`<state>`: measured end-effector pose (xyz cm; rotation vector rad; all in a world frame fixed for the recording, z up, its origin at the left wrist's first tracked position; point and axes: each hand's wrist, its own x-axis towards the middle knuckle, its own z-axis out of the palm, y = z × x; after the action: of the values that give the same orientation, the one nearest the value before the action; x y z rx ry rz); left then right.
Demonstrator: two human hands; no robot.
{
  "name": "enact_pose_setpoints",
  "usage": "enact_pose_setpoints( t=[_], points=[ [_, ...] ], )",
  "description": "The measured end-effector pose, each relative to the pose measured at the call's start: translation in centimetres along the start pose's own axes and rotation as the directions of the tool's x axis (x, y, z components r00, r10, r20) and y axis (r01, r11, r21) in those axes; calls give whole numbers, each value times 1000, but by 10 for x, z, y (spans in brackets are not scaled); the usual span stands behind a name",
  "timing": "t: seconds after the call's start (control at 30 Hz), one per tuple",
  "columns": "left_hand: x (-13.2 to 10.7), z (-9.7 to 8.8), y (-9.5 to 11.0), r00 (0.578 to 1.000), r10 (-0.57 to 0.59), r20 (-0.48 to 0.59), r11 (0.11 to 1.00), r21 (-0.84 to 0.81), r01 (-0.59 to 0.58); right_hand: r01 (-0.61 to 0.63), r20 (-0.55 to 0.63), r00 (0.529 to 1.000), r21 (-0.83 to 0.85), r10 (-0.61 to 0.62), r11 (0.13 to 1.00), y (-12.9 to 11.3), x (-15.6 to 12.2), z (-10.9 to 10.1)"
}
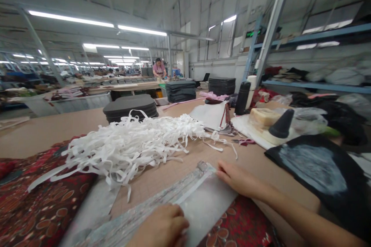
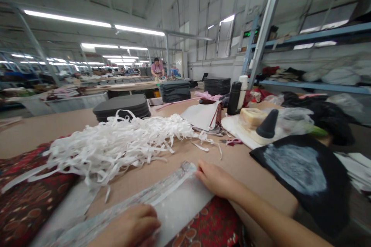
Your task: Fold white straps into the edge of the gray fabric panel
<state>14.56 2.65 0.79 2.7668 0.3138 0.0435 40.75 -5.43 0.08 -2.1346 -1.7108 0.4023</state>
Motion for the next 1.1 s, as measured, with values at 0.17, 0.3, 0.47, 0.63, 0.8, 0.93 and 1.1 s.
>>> enact_pose_setpoints(
  t=[0.17, 0.3, 0.47, 0.63, 0.8, 0.93, 1.1],
  points=[
    [65, 10, -12, 959, -192, -208, 978, -127, 168, 165, -97, 986, 364, -139, 917, 2, 23, 11],
    [95, 25, -20, 924, -273, -267, 961, -112, 251, 244, -200, 965, 458, -168, 855, 10, 26, 24],
    [99, 34, -15, 927, -271, -258, 962, -30, 273, 274, -329, 925, 227, -191, 935, 20, 18, 27],
    [96, 32, -2, 964, -174, -202, 965, 161, 208, 467, -163, 872, -4, -462, 884, 20, 16, 28],
    [91, 36, 10, 989, -99, -105, 931, 341, 130, 385, -78, 918, -71, -390, 920, 12, 11, 25],
    [83, 37, 12, 993, -98, -71, 905, 409, 118, 382, -15, 923, -46, -383, 923, 7, 6, 20],
    [47, 39, -1, 991, -100, -86, 849, 513, 131, 373, 27, 928, -26, -373, 927, 3, 2, 17]
  ],
)
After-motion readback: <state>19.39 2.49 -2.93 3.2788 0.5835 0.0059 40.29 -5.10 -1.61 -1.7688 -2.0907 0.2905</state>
